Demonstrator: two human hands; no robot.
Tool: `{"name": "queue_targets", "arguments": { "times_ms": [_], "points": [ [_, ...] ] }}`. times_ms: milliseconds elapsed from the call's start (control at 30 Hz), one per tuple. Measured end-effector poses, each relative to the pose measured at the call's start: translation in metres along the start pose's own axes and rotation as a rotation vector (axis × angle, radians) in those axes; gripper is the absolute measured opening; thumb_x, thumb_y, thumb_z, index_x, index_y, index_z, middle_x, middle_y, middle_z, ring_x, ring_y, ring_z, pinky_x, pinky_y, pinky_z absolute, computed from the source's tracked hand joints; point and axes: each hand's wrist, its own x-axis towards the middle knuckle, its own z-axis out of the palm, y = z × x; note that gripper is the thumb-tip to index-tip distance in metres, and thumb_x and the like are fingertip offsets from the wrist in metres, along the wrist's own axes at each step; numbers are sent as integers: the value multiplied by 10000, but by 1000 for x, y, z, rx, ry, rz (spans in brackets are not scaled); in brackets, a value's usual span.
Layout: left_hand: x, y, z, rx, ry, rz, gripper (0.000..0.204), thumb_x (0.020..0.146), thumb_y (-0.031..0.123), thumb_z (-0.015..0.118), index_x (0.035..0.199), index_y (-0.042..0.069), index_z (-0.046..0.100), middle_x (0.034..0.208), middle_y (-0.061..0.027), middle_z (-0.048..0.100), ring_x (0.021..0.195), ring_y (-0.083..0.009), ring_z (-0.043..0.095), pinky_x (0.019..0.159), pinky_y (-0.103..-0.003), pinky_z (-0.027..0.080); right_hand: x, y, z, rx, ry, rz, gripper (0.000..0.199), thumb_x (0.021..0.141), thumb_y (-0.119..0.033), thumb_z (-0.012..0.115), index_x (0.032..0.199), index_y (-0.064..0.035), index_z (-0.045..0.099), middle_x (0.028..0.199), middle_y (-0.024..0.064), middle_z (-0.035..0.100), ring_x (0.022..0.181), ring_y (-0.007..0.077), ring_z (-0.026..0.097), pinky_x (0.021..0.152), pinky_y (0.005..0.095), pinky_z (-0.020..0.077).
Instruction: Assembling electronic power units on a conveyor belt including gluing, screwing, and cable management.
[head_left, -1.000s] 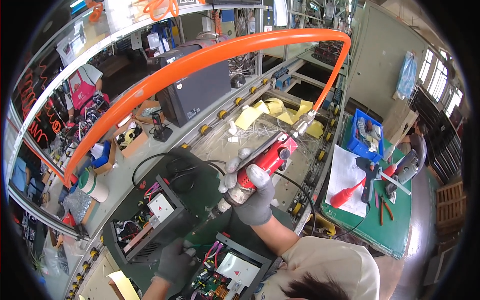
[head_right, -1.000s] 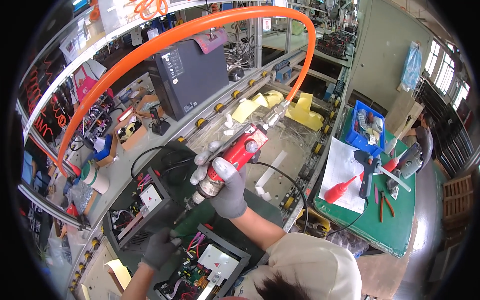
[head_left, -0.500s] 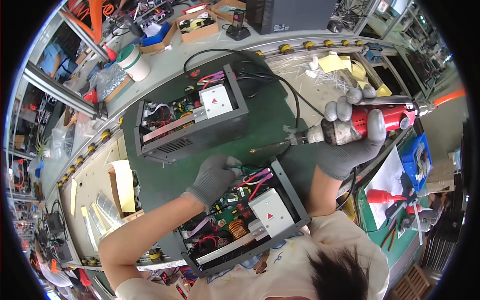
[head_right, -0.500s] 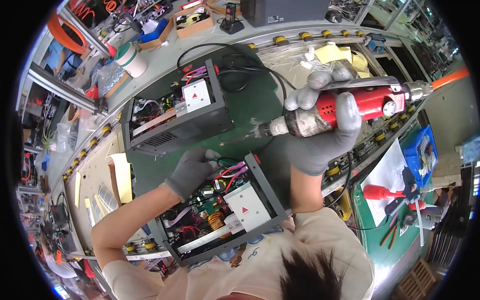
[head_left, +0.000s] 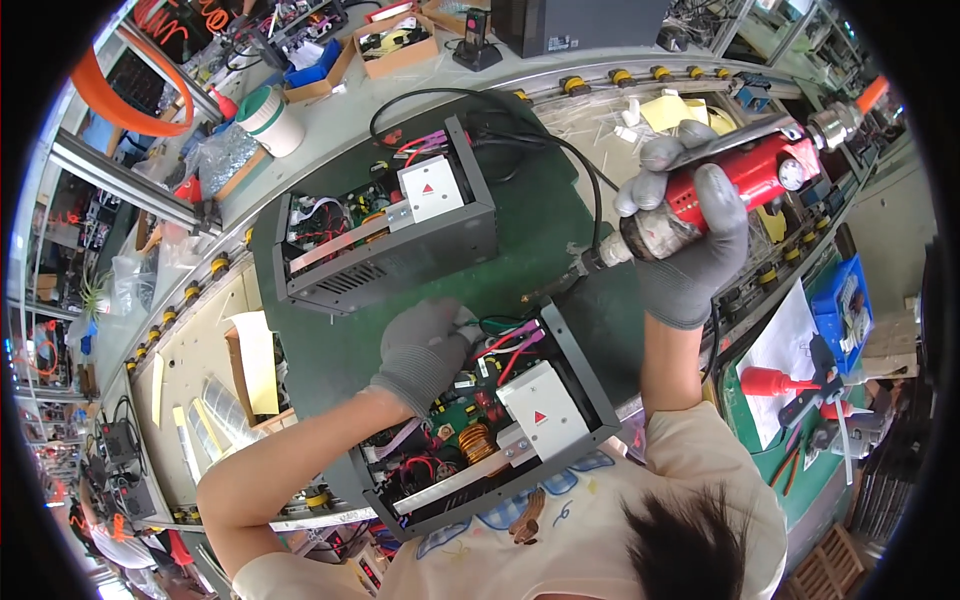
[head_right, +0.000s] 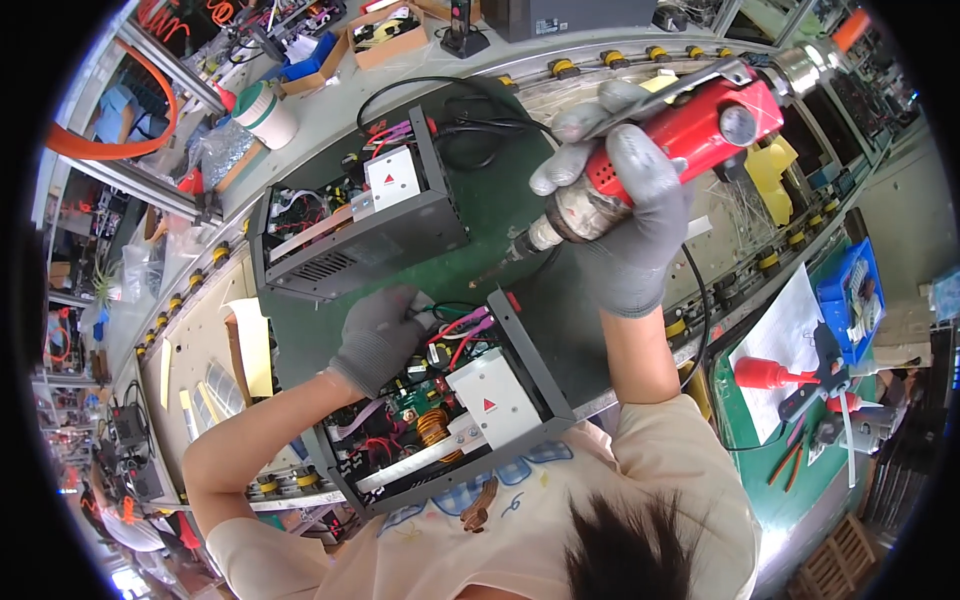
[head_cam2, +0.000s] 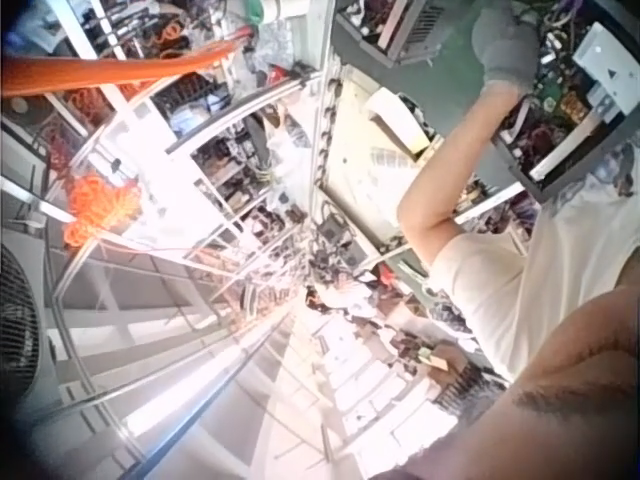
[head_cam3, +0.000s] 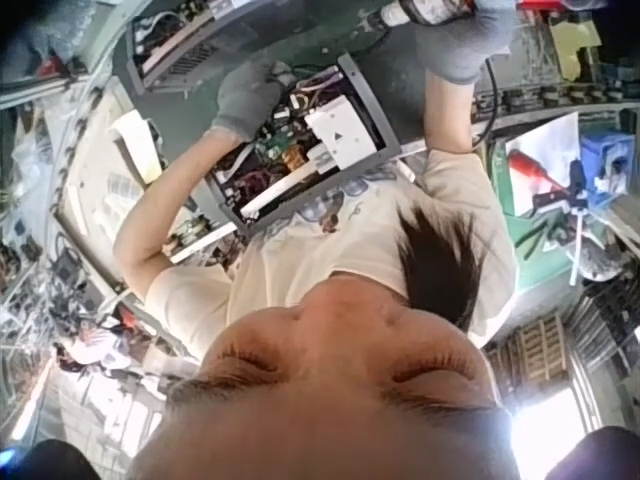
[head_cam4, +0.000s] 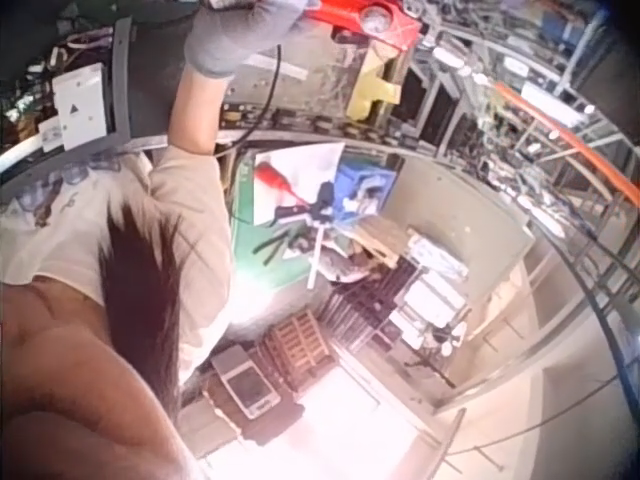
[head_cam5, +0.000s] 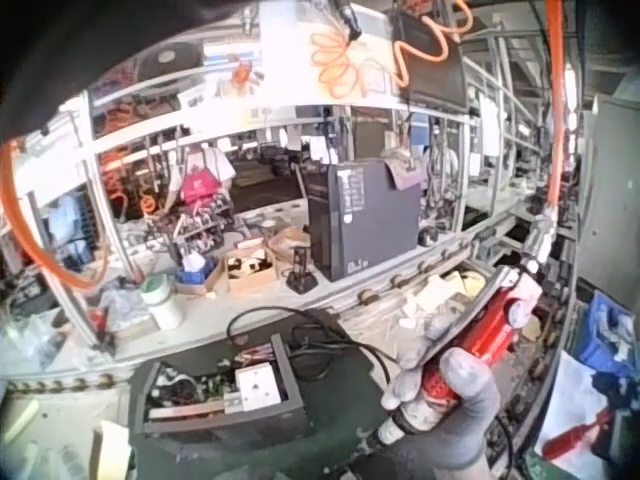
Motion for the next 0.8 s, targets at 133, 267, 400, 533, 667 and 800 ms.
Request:
{"name": "queue_targets", "arguments": {
  "times_ms": [133,267,400,533,667,800],
  "points": [
    [0,6,-1,-93,-28,-181,219,807,256,632,919,68,647,859,-130,655,825,-284,629,748,-365,484,2,-3,0,-74,8,46,377,845,-208,515,1141,22,480,913,166,577,661,169,568,604,316,495],
    [0,-1,11,-689,-61,-341,195,834,199,651,860,7,622,690,-48,589,628,-103,523,587,-253,421,3,-4,4,-71,-8,44,368,845,-197,512,1142,17,476,891,161,586,657,175,569,594,323,495],
    [6,-2,21,-720,-64,-358,177,839,168,635,828,-9,626,676,-5,552,610,-58,466,535,-242,387,2,-5,4,-74,-17,73,349,847,-188,514,1133,11,486,892,156,593,661,176,573,585,332,494],
    [11,-1,21,-592,-116,-293,151,843,139,602,828,-8,632,647,-8,547,573,-59,462,508,-238,378,3,-4,3,-100,-24,105,320,850,-165,502,1112,20,491,890,158,592,647,181,578,579,329,504],
    [13,4,13,-384,-125,-154,144,810,130,614,838,-10,629,619,-26,557,540,-59,465,496,-254,390,7,-4,8,-173,-65,119,304,843,-150,515,1082,36,492,870,169,589,619,190,584,558,327,514],
    [16,2,18,-99,-28,-97,153,771,129,652,839,-5,622,618,-49,567,544,-61,469,505,-268,404,6,6,14,-179,-126,182,272,826,-114,526,1048,41,506,853,167,601,605,188,588,547,322,515]
  ]
}}
